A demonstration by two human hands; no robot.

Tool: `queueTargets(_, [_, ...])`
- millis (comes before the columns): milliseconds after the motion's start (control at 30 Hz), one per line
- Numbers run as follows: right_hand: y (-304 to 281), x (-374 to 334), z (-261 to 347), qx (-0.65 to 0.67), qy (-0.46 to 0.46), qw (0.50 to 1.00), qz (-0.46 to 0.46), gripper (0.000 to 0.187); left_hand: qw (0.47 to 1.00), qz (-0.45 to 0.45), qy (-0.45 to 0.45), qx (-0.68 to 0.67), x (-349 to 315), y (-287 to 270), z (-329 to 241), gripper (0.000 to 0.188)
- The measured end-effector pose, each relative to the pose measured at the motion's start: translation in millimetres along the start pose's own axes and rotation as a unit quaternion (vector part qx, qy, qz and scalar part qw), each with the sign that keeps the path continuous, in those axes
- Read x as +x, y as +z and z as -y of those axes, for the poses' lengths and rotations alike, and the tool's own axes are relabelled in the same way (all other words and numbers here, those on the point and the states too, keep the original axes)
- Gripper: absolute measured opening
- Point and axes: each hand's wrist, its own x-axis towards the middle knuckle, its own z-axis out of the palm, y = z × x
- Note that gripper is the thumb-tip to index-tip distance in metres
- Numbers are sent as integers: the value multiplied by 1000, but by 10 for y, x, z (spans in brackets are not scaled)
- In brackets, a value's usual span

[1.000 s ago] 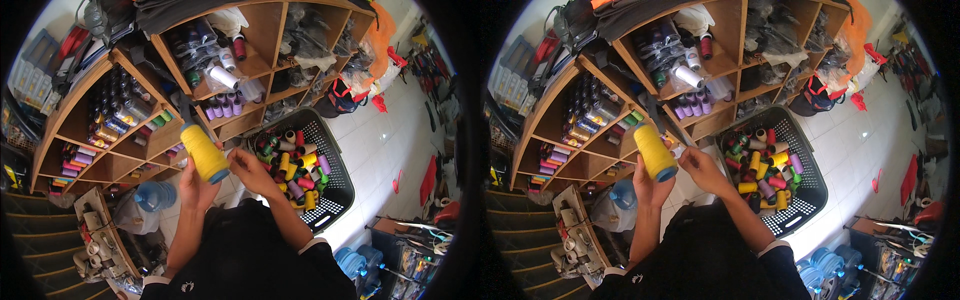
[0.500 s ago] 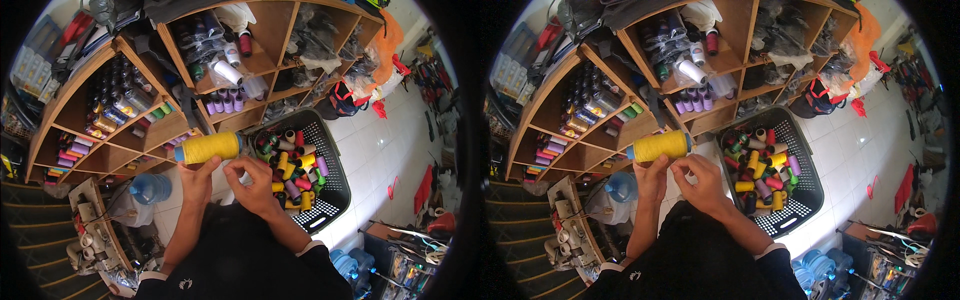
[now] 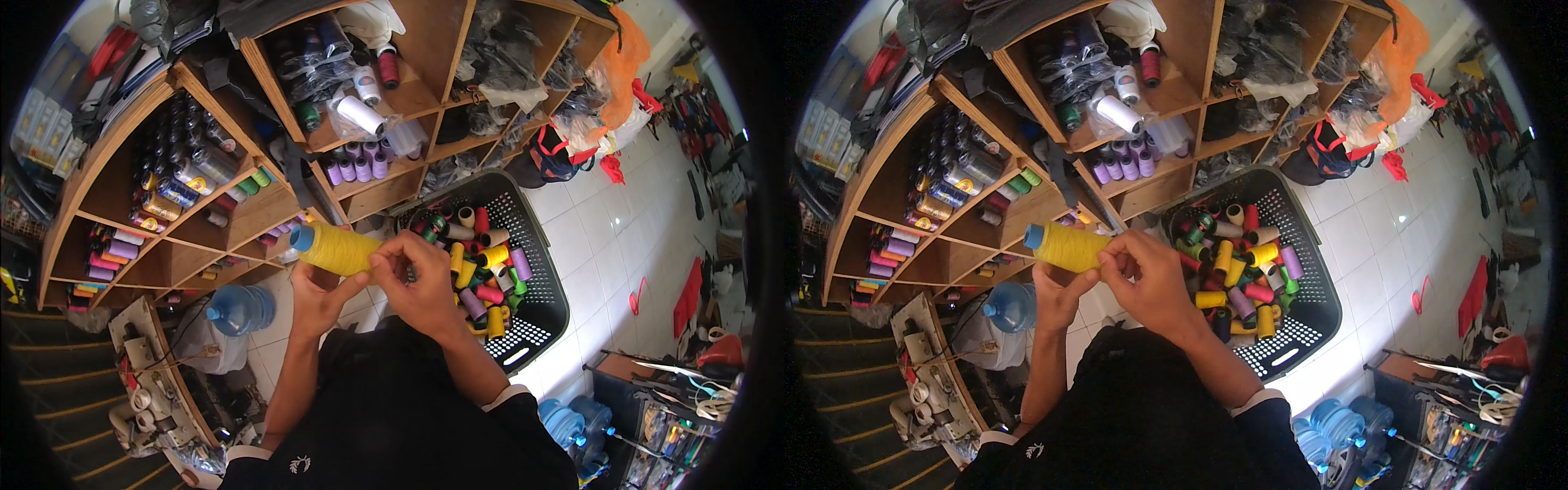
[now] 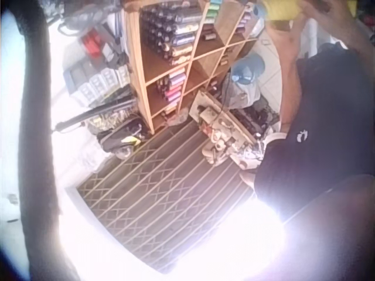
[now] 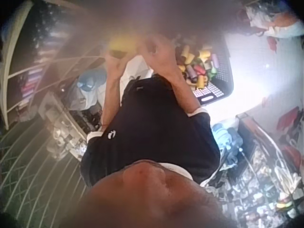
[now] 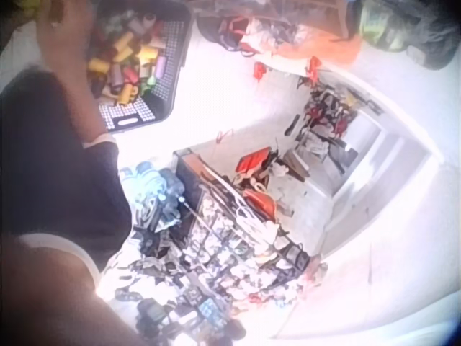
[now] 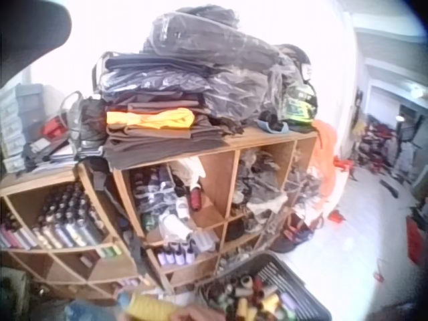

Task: The person repeatedly picks up thread spools from a black plastic basket, briefly handles each spool, and places it on a wooden shelf. The person handles spools of various colors one at a time and continues the cycle until the end of the clip.

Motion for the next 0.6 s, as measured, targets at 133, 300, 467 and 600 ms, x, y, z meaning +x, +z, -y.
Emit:
queueTargets(133, [-62, 20, -114, 66, 28, 996, -59, 6, 999, -4, -7, -41, 11, -31, -1, 60])
queueTargets(300, [-188, 13, -104, 60, -1, 998, -37, 13, 994, -33, -11, -108, 22, -83, 26, 57])
queueTargets(467, [-114, -30, 51, -12, -59, 998, 5, 18, 997, -41, 4, -70, 20, -67, 8, 56])
queueTargets(600, [-61, -47, -32, -15, -56, 998, -13, 14, 998, -43, 40, -39, 13, -40, 18, 56])
